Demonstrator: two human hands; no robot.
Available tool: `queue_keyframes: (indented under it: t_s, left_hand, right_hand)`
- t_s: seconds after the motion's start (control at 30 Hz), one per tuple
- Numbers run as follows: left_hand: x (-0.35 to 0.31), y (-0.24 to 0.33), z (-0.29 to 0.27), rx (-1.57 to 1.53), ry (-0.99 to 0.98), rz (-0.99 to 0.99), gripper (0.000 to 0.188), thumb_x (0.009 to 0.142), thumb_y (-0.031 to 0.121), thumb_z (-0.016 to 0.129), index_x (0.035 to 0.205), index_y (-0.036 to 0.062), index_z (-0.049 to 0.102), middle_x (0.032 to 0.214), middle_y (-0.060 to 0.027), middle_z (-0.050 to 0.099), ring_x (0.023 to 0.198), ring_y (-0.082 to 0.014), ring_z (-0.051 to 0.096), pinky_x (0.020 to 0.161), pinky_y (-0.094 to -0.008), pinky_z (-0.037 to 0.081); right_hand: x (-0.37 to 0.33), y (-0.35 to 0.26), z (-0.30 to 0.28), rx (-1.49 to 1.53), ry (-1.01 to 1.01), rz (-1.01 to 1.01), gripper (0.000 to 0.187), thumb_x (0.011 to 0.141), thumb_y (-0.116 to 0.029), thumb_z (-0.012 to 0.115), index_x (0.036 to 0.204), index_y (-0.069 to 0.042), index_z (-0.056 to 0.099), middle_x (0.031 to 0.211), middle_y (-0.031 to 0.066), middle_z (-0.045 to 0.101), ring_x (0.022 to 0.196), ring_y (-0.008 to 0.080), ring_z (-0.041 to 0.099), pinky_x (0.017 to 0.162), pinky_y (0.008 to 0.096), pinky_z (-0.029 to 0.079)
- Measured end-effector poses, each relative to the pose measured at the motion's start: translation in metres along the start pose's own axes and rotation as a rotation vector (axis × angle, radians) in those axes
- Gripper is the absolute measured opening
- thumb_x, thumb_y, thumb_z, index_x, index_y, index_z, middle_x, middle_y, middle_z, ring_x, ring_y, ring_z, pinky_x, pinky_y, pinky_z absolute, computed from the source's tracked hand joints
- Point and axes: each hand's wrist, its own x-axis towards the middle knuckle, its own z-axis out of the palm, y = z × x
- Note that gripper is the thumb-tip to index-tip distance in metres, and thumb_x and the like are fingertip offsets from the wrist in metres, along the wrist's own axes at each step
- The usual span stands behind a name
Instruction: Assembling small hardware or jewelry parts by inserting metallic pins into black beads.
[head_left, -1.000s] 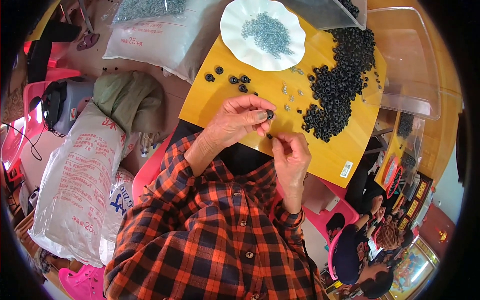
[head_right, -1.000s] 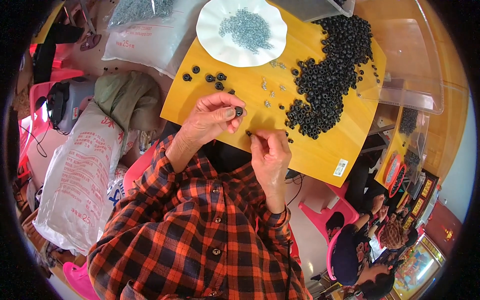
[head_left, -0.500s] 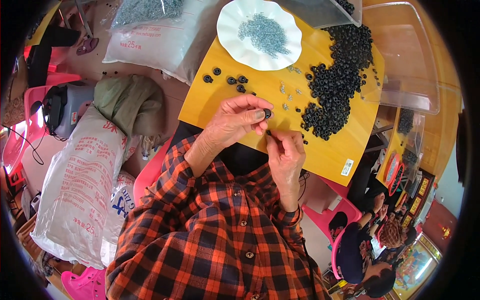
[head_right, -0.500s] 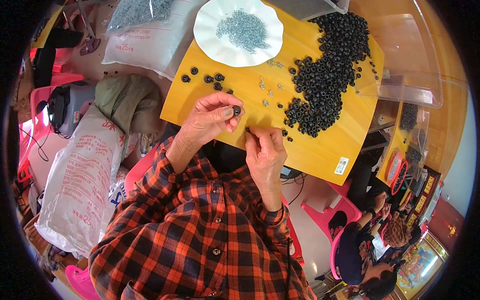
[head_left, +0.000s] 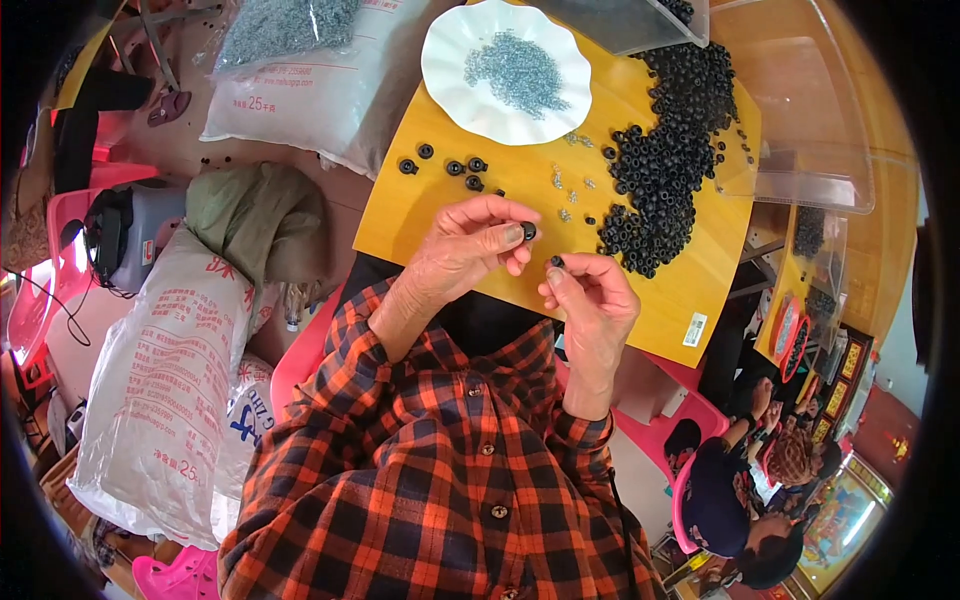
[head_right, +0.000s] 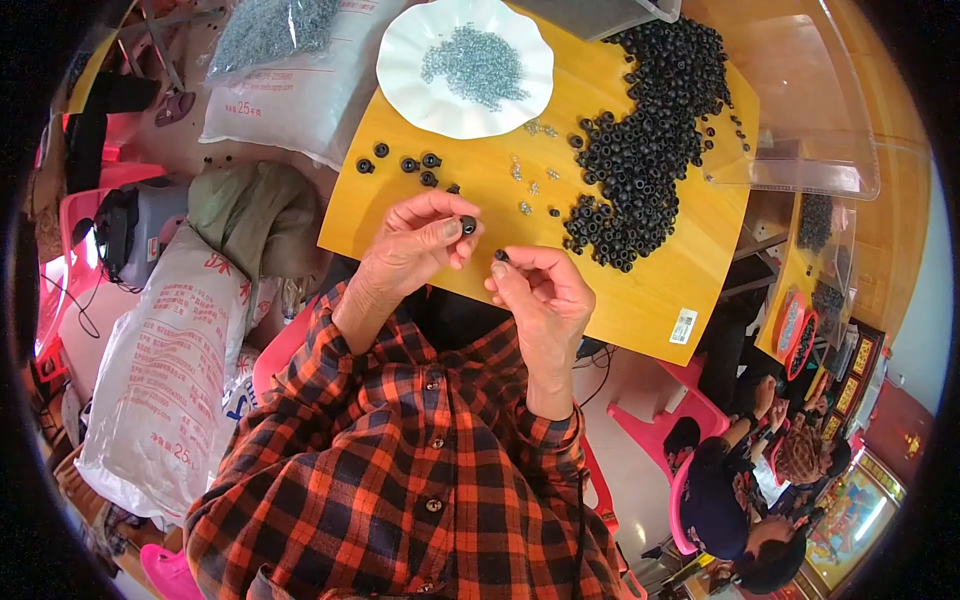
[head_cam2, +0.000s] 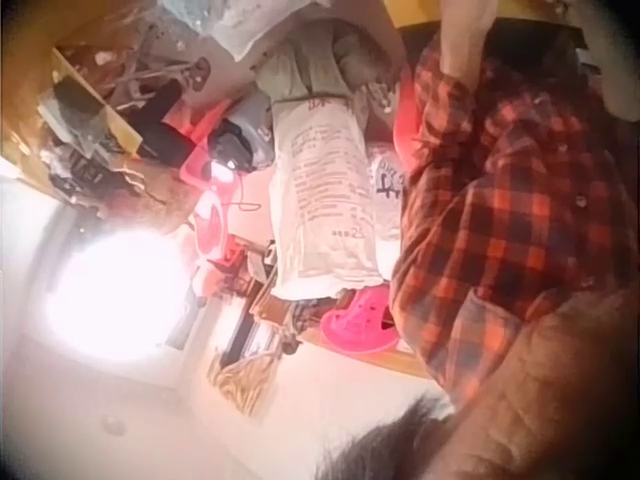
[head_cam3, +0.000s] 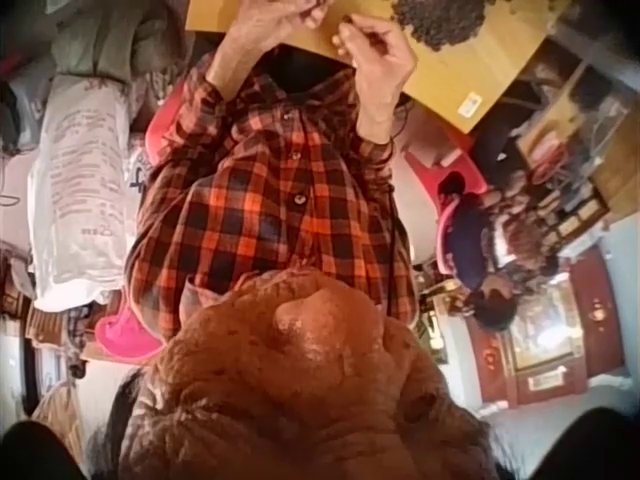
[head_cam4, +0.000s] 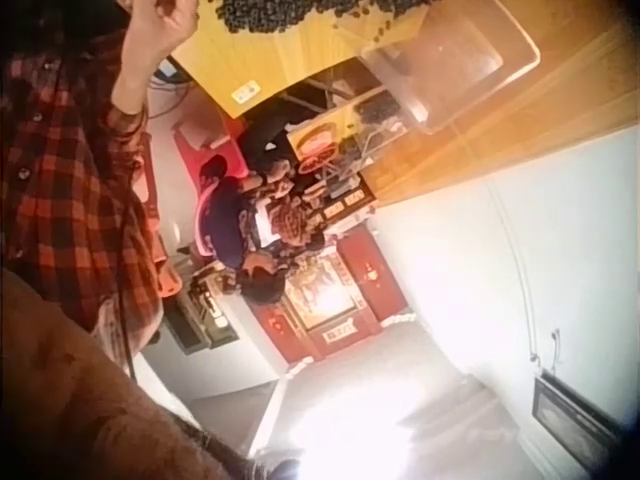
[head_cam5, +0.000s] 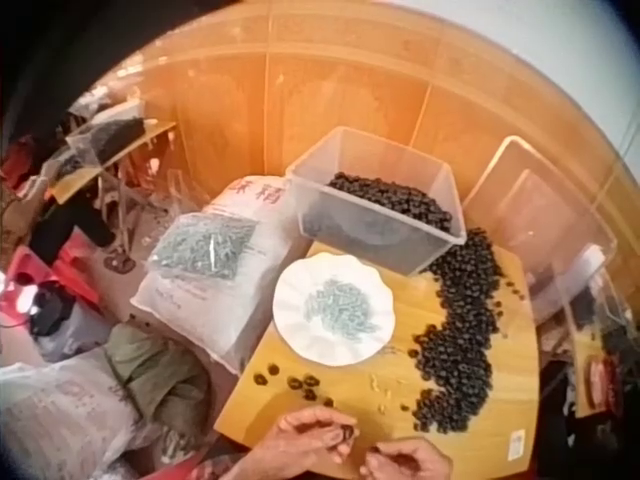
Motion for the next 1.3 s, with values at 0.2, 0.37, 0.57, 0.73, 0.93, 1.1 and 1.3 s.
queue_keyframes:
  t_s: [0.2,0.37,0.57,0.73,0.93,1.1,1.3]
  left_hand:
    - [0.000,0.001,0.001,-0.012,-0.002,-0.014,0.024,0.091,0.002,0.062,0.114,-0.0044,0.063,0.095,-0.0097,0.066,0.079,-0.0158,0.065,0.068,-0.0277,0.054]
    - [0.000,0.002,0.003,-0.011,0.009,-0.025,0.023,0.091,0.002,0.062,0.113,-0.0045,0.063,0.096,-0.0095,0.066,0.080,-0.0156,0.065,0.069,-0.0276,0.054]
    - [0.000,-0.001,0.002,0.010,0.004,-0.004,0.022,0.092,0.003,0.061,0.113,-0.0025,0.064,0.097,-0.0100,0.067,0.079,-0.0153,0.066,0.065,-0.0264,0.055]
    - [0.001,-0.001,0.002,0.003,0.006,0.000,0.022,0.092,0.002,0.061,0.113,-0.0026,0.064,0.092,-0.0090,0.067,0.079,-0.0156,0.066,0.065,-0.0273,0.055]
    - [0.000,-0.001,0.003,0.010,0.011,0.007,0.021,0.092,0.002,0.061,0.112,-0.0018,0.064,0.090,-0.0096,0.067,0.079,-0.0161,0.067,0.064,-0.0277,0.055]
    - [0.001,-0.002,0.002,0.017,-0.015,0.008,0.022,0.092,0.003,0.062,0.112,-0.0030,0.064,0.092,-0.0091,0.067,0.079,-0.0150,0.066,0.066,-0.0268,0.057]
    - [0.001,-0.001,0.002,0.017,0.002,-0.009,0.021,0.092,0.004,0.061,0.112,-0.0033,0.064,0.092,-0.0105,0.067,0.078,-0.0160,0.066,0.064,-0.0272,0.056]
  right_hand:
    - [0.002,-0.002,0.003,0.029,0.010,0.021,0.014,0.085,0.007,0.064,0.099,0.003,0.063,0.087,0.0094,0.066,0.069,0.0121,0.064,0.060,0.0220,0.050]
    - [0.003,-0.003,0.007,0.026,0.021,-0.008,0.015,0.087,0.005,0.063,0.102,0.004,0.064,0.087,0.0094,0.066,0.068,0.0121,0.063,0.059,0.0223,0.049]
    - [0.004,-0.002,0.011,-0.056,0.004,-0.065,0.014,0.089,0.002,0.062,0.102,0.005,0.065,0.088,0.0096,0.066,0.068,0.0123,0.062,0.059,0.0232,0.049]
    - [0.004,-0.001,0.012,-0.052,-0.003,-0.100,0.014,0.089,0.003,0.062,0.103,0.005,0.064,0.089,0.0097,0.066,0.069,0.0126,0.062,0.059,0.0234,0.050]
    - [0.006,0.001,0.011,0.024,-0.007,-0.100,0.015,0.088,0.005,0.061,0.102,0.005,0.063,0.089,0.0098,0.066,0.069,0.0127,0.062,0.060,0.0234,0.049]
    - [0.007,0.001,0.011,0.032,-0.016,-0.105,0.016,0.087,0.007,0.061,0.103,0.004,0.063,0.088,0.0091,0.065,0.069,0.0125,0.062,0.061,0.0235,0.049]
    - [0.008,0.003,0.011,0.040,-0.024,-0.063,0.018,0.087,0.006,0.061,0.105,0.004,0.064,0.089,0.0087,0.066,0.070,0.0122,0.062,0.060,0.0230,0.048]
